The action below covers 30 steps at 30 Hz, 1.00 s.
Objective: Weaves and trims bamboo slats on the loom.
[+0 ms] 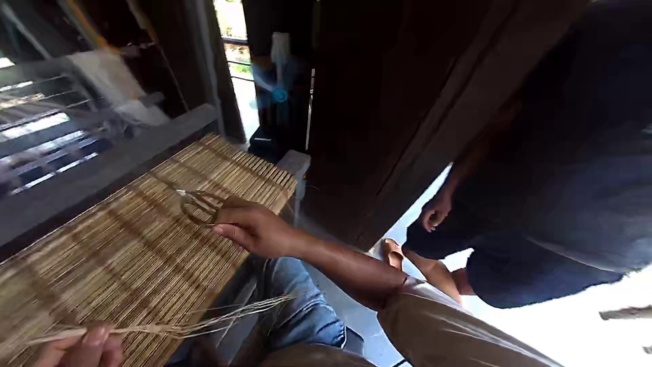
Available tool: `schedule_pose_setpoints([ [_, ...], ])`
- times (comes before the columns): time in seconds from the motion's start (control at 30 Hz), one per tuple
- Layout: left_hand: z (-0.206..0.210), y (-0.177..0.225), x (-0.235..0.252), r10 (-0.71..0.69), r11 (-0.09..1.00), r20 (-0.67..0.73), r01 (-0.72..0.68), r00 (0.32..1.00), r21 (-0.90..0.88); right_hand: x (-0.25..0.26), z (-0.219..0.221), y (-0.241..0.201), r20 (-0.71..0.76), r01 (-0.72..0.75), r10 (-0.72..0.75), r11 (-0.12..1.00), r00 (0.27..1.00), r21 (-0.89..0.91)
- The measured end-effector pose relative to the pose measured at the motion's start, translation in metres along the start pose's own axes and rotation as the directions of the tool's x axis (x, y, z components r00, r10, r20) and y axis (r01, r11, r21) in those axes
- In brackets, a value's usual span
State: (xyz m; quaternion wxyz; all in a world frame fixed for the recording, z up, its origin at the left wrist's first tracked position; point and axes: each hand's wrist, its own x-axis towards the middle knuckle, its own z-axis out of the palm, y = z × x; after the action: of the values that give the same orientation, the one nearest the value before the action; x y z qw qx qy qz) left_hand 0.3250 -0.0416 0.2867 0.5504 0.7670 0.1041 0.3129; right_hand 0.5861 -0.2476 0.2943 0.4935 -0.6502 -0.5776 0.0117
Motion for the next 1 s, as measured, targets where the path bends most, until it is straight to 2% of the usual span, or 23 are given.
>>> schedule_pose_setpoints([
  [0.1, -0.020, 0.006, -0.035, -0.033, 0.998, -0.161, 0.041, 0.986, 0.048, 0.004, 0.045, 0.013, 0.118, 0.101, -0.070, 0.954, 0.990, -0.282],
  [0.23, -0.016, 0.009, -0.055, -0.046, 0.995, -0.299, 0.068, 0.953, 0.066, 0.009, 0.088, 0.032, 0.185, 0.187, -0.111, 0.863, 0.976, -0.469],
  [0.37, -0.002, 0.004, -0.055, -0.052, 0.979, -0.321, 0.112, 0.946, 0.170, 0.009, 0.110, 0.047, 0.193, 0.136, -0.051, 0.880, 0.980, -0.455],
  [0.5, 0.016, -0.007, -0.045, -0.093, 0.954, -0.304, 0.173, 0.948, 0.246, 0.008, 0.101, 0.035, 0.129, 0.017, 0.048, 0.889, 0.990, -0.458],
  [0.57, 0.024, -0.013, -0.038, -0.093, 0.948, -0.277, 0.170, 0.956, 0.270, 0.004, 0.089, 0.017, 0.070, -0.012, 0.041, 0.927, 0.997, -0.375],
  [0.63, 0.033, -0.015, -0.032, -0.084, 0.949, -0.251, 0.154, 0.964, 0.276, -0.001, 0.075, -0.010, 0.068, -0.020, 0.029, 0.990, 0.997, -0.140],
  [0.67, 0.039, -0.015, -0.030, -0.074, 0.953, -0.243, 0.140, 0.967, 0.267, -0.002, 0.069, -0.024, 0.137, -0.069, 0.065, 0.997, 0.988, 0.028],
  [0.73, 0.049, -0.015, -0.025, -0.046, 0.962, -0.230, 0.105, 0.972, 0.251, -0.003, 0.063, -0.044, 0.361, -0.279, 0.158, 0.908, 0.919, 0.312],
  [0.8, 0.059, -0.013, -0.022, -0.011, 0.970, -0.221, 0.064, 0.975, 0.234, -0.003, 0.067, -0.051, 0.492, -0.471, 0.223, 0.749, 0.842, 0.467],
  [0.83, 0.062, -0.012, -0.020, 0.001, 0.973, -0.220, 0.050, 0.976, 0.224, -0.004, 0.071, -0.052, 0.516, -0.526, 0.252, 0.689, 0.819, 0.499],
  [0.9, 0.066, -0.011, -0.020, -0.007, 0.976, -0.222, 0.055, 0.975, 0.211, -0.006, 0.077, -0.052, 0.490, -0.561, 0.314, 0.648, 0.813, 0.515],
  [0.93, 0.067, -0.011, -0.021, -0.016, 0.977, -0.223, 0.063, 0.975, 0.206, -0.007, 0.080, -0.050, 0.448, -0.540, 0.330, 0.670, 0.831, 0.509],
  [1.0, 0.067, -0.013, -0.021, -0.053, 0.978, -0.231, 0.097, 0.971, 0.185, -0.011, 0.083, -0.046, 0.341, -0.444, 0.315, 0.789, 0.886, 0.425],
])
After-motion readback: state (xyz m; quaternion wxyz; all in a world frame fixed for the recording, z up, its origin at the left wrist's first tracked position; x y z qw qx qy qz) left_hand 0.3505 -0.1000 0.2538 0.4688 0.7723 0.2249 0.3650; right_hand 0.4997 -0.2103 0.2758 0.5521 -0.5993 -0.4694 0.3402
